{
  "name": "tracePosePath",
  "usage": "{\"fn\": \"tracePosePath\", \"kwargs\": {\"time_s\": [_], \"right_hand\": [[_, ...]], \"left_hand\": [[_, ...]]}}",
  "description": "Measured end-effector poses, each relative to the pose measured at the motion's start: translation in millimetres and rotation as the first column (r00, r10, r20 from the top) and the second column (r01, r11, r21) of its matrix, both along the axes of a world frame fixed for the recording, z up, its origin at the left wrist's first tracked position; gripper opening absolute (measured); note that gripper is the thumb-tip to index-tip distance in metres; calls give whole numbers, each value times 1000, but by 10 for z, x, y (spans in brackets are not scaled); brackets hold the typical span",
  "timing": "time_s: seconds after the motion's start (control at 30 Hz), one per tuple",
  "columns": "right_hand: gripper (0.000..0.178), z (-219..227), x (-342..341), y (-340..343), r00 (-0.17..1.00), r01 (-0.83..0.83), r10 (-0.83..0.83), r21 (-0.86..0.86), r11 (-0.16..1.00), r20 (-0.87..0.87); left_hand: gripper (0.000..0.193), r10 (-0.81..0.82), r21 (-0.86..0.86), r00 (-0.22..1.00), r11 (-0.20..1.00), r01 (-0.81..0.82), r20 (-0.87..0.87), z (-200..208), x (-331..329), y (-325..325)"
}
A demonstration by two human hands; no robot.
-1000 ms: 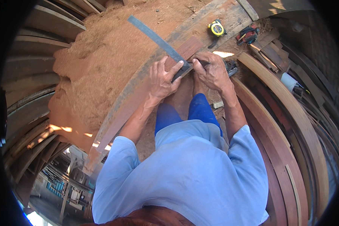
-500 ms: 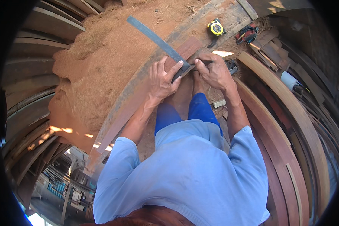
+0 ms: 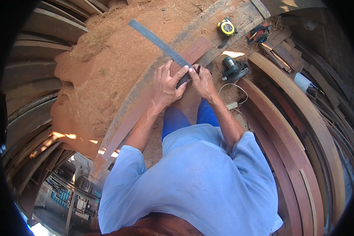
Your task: The person measures a long wooden plank using a tape measure and a square, marking measurements with a pencil. The person repeatedly measures and marks the plank, ensuring accuracy.
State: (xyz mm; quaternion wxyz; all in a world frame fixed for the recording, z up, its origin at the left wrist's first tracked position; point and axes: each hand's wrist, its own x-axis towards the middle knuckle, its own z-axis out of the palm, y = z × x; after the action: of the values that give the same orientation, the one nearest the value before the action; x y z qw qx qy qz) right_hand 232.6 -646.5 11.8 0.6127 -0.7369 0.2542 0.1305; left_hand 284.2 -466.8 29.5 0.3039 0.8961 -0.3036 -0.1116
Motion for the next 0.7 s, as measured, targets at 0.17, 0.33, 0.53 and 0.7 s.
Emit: {"fn": "tracePosePath", "kwargs": {"time_s": [0.17,0.33,0.53,0.7], "right_hand": [[28,-26,1,-1,999,39,-39,6,999,4],[27,-71,4,-52,999,7,-6,-27,1000,31],[28,17,43,-55,1000,-4,5,-37,999,25],[28,51,64,-59,999,-8,9,-23,1000,35]], "left_hand": [[68,11,35,1000,999,-12,17,26,19,-35],[67,22,48,999,999,-24,30,13,20,-51],[68,32,47,999,998,-33,34,-21,5,-49],[68,33,57,999,998,-34,29,-1,12,-48]]}}
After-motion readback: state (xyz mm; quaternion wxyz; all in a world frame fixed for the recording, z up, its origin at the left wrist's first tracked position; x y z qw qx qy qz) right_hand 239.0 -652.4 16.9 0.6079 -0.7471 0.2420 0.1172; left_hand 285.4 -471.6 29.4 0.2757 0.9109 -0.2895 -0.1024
